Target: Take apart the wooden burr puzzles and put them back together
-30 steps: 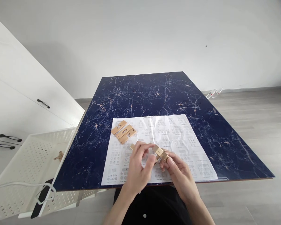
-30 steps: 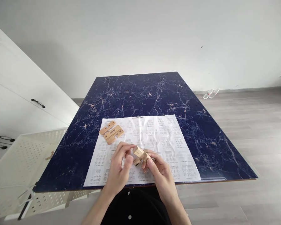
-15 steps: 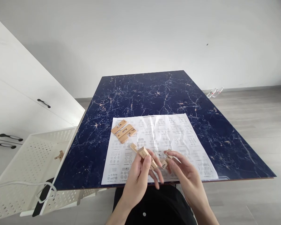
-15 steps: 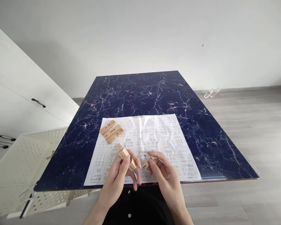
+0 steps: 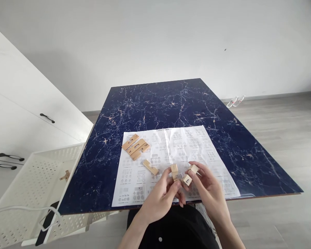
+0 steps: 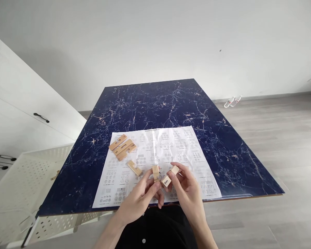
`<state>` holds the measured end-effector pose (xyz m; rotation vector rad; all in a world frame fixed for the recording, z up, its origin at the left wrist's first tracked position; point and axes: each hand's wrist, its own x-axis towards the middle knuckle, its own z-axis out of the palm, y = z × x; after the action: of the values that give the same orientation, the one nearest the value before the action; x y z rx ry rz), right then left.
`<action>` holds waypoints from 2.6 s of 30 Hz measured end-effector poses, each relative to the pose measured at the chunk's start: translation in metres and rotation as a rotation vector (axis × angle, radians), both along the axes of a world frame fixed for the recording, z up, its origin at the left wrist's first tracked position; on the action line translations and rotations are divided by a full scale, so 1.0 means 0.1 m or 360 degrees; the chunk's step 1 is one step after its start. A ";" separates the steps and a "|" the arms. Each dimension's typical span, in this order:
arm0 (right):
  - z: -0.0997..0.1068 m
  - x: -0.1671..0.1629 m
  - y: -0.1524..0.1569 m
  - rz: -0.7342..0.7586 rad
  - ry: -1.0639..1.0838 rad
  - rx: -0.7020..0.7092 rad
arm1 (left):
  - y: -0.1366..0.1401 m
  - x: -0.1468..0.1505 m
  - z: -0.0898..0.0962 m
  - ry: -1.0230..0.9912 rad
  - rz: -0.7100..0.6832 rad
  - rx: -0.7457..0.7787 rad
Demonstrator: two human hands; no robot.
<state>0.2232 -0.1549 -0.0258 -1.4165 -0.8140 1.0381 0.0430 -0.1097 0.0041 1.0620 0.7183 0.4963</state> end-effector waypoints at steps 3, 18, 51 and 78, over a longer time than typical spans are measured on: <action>-0.07 -0.03 0.00 0.0001 -0.0043 0.0015 | -0.01 0.01 -0.07 0.0003 0.0039 0.0028; -0.09 -0.10 -0.04 0.0168 -0.0038 -0.0057 | -0.02 -0.07 -0.16 -0.0010 0.0002 0.0012; 0.06 -0.09 0.02 0.0510 -0.0214 0.0159 | 0.03 -0.05 -0.03 0.0160 0.0198 0.0251; 0.17 -0.07 0.03 0.0675 -0.0175 0.0014 | -0.03 -0.08 -0.11 0.0305 0.0153 0.0483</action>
<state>0.2167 -0.1523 -0.0085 -1.3315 -1.2339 1.2790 0.0355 -0.1129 -0.0067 1.3766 0.8845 0.6049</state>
